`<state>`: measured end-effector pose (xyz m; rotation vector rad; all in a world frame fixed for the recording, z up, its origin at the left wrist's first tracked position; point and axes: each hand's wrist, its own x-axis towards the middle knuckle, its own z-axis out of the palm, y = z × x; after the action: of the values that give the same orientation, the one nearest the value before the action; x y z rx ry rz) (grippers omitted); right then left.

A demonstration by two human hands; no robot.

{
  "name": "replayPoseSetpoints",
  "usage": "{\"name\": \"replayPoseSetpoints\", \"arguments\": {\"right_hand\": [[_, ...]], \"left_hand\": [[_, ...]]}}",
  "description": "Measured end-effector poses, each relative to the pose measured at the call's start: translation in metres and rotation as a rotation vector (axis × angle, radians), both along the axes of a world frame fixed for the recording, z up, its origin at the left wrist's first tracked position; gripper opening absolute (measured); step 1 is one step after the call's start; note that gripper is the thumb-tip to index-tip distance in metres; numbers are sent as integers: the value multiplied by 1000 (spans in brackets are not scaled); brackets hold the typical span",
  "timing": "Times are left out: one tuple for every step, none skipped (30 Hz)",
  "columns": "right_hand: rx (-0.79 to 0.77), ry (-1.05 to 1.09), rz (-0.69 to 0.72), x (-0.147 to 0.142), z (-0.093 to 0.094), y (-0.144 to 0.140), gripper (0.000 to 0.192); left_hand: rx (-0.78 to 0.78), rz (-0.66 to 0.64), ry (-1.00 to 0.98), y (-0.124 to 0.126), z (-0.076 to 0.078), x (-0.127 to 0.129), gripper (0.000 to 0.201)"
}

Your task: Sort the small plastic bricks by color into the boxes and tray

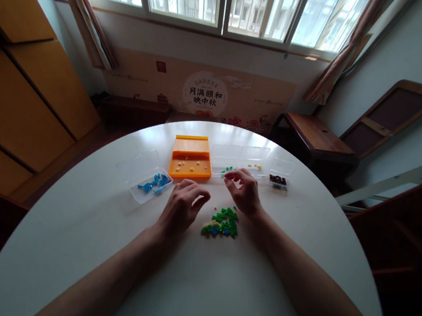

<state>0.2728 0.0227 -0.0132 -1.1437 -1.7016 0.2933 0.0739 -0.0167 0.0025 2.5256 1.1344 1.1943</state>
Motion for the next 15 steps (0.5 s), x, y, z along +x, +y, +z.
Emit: {"name": "replayPoseSetpoints", "arguments": {"right_hand": [[-28, 10, 85, -4, 2, -3, 8], [-54, 12, 163, -8, 4, -6, 7], [-75, 10, 224, -11, 6, -8, 6], [-90, 8, 269, -14, 8, -11, 6], [-103, 5, 300, -16, 9, -13, 7], [-111, 5, 317, -17, 11, -14, 7], [-115, 6, 327, -18, 12, -16, 7], [-116, 6, 333, -18, 13, -16, 7], [-113, 6, 336, -18, 13, -16, 7], [-106, 6, 337, -18, 12, -16, 7], [-96, 3, 336, -18, 11, -16, 7], [-86, -1, 335, -18, 10, -16, 7], [-77, -5, 335, -19, 9, -16, 7], [-66, -8, 334, -19, 8, -15, 7], [-53, -13, 335, -20, 8, -15, 7]], "left_hand": [[15, 30, -49, 1, 0, 0, 10], [28, 54, -89, 2, 1, -1, 9], [40, 69, -118, 2, 1, -1, 9], [51, 77, -137, 3, 1, -2, 9], [60, 82, -146, 3, 1, -2, 9], [68, 86, -150, 3, 1, -2, 10], [73, 89, -151, 3, 1, -1, 10], [77, 93, -154, 2, 2, -1, 10], [80, 100, -159, 2, 2, -1, 9], [81, 106, -164, 2, 2, -1, 9], [80, 111, -168, 2, 2, -1, 9], [78, 115, -171, 2, 2, -1, 8], [75, 116, -173, 2, 2, -1, 8], [71, 117, -176, 2, 2, -1, 7], [67, 117, -179, 2, 2, -1, 6]]}}
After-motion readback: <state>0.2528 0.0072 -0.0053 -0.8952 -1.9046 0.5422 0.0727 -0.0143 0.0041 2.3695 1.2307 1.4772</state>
